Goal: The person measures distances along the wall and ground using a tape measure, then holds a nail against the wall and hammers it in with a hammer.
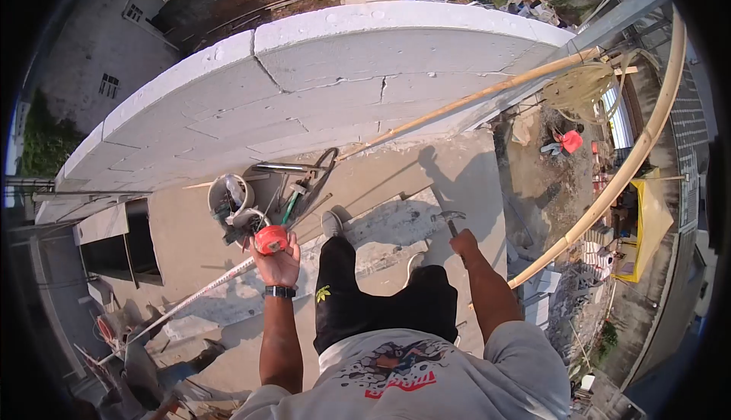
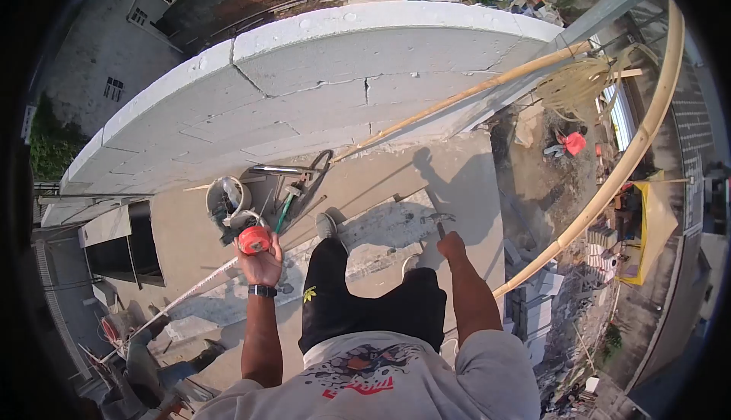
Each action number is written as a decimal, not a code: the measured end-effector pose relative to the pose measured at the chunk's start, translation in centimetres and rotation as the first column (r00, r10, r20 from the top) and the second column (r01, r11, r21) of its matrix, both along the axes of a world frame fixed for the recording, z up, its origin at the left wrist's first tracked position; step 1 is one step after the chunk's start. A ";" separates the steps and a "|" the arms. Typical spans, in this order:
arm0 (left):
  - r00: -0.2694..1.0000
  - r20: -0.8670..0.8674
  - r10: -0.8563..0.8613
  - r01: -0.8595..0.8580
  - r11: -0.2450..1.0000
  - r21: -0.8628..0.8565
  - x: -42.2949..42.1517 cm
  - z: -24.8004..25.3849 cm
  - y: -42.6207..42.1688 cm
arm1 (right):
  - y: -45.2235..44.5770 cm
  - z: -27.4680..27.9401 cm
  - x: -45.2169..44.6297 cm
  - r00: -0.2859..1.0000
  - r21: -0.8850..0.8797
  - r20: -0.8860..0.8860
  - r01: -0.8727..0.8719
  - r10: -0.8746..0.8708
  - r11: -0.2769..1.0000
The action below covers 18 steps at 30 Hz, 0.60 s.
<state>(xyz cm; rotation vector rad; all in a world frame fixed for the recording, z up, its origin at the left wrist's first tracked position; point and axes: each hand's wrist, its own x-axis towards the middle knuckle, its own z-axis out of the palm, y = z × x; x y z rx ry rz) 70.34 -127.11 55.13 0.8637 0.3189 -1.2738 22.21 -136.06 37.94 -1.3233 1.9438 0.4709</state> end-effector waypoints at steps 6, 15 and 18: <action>0.983 -0.122 -0.137 0.136 0.991 -0.015 4.9 -12.9 -9.2 | -6.3 -7.9 7.0 0.995 0.014 0.070 -0.074 0.073 0.997; 0.990 -0.121 0.073 -0.090 0.986 -0.140 1.6 -35.5 -22.3 | -15.8 -33.0 11.9 0.930 -0.147 0.028 -0.359 0.367 0.922; 0.988 -0.140 0.070 -0.101 0.969 -0.227 -1.1 -40.9 -24.7 | -17.0 -38.5 12.5 0.916 -0.251 0.019 -0.384 0.401 0.889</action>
